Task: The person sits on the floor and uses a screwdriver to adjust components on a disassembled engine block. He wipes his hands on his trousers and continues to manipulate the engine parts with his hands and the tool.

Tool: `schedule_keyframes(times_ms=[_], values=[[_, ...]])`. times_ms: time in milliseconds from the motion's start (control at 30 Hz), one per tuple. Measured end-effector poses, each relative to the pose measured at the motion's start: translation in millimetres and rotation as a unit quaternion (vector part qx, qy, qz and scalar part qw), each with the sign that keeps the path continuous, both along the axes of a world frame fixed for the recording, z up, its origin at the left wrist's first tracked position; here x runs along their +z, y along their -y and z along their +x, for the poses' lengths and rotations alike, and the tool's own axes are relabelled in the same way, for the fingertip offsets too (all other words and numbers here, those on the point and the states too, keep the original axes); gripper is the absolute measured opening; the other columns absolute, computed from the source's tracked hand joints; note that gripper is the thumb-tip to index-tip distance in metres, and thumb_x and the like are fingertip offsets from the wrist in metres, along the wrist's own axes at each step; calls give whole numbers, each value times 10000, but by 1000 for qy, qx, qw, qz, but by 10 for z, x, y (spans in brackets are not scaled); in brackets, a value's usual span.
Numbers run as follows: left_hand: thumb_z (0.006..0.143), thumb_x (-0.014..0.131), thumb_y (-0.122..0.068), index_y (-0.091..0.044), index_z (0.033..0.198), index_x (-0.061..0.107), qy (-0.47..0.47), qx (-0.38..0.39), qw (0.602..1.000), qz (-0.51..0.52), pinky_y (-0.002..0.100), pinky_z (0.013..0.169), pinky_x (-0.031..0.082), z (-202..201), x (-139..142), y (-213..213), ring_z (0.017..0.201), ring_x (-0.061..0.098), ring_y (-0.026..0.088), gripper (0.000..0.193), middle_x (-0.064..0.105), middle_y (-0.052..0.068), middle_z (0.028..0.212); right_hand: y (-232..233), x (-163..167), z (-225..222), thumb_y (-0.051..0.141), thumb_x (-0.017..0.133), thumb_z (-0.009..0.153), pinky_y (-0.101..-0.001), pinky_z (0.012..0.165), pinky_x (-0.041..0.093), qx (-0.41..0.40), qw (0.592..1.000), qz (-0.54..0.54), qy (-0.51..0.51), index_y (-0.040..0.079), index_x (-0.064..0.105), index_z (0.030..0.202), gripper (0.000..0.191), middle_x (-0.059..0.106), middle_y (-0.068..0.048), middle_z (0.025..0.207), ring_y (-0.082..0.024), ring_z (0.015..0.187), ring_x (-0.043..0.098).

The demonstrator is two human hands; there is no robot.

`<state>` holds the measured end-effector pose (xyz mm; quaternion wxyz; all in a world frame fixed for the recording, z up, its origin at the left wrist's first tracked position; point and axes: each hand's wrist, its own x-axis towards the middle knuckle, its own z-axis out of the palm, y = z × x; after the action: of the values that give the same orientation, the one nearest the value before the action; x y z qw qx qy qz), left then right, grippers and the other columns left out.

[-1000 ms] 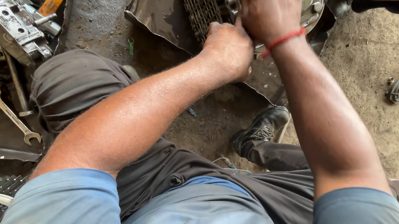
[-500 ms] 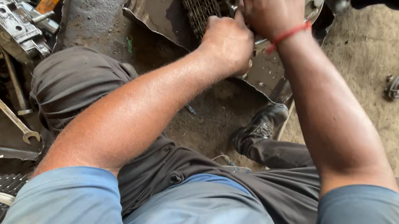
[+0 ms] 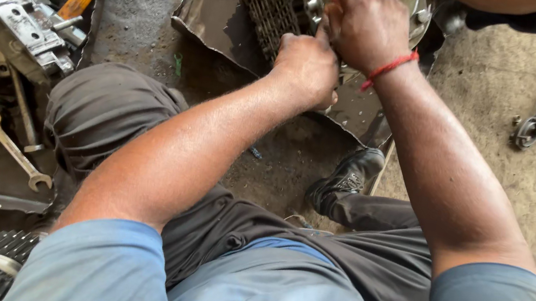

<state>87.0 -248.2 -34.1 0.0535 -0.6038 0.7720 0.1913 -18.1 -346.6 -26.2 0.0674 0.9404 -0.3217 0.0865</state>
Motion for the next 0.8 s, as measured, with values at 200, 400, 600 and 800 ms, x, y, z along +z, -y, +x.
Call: schedule_keyframes(times_ms=[200,400,600,800], values=[[900,698,-577,-100,1225,719,1,-11,998,54,503,884,526,-2,91,-2,1040,679,269,578,685,114,1184,-27,146,236,294,567,1178,-466,723,579,-128,981,120,-85,205,670,1261,159,724,-117,979,-292,833,724],[870,707,-646,-24,1237,683,48,-37,997,37,455,806,536,13,173,18,935,692,277,723,488,264,1359,-5,66,35,245,688,1007,-507,642,557,-50,998,36,-8,172,672,1297,300,712,-188,922,-344,792,714],[837,712,-663,-86,1263,661,14,-19,999,28,501,870,507,-10,174,22,1032,632,251,719,573,159,1229,48,42,24,286,675,1078,-507,737,570,-41,998,32,-23,205,649,1333,268,724,-159,949,-345,840,721],[871,710,-676,-65,1285,681,23,-24,998,53,479,899,502,-26,155,19,1062,655,263,738,632,137,1211,-30,61,63,255,664,1069,-513,726,563,-56,996,69,-16,236,657,1378,309,720,-156,978,-355,848,716]])
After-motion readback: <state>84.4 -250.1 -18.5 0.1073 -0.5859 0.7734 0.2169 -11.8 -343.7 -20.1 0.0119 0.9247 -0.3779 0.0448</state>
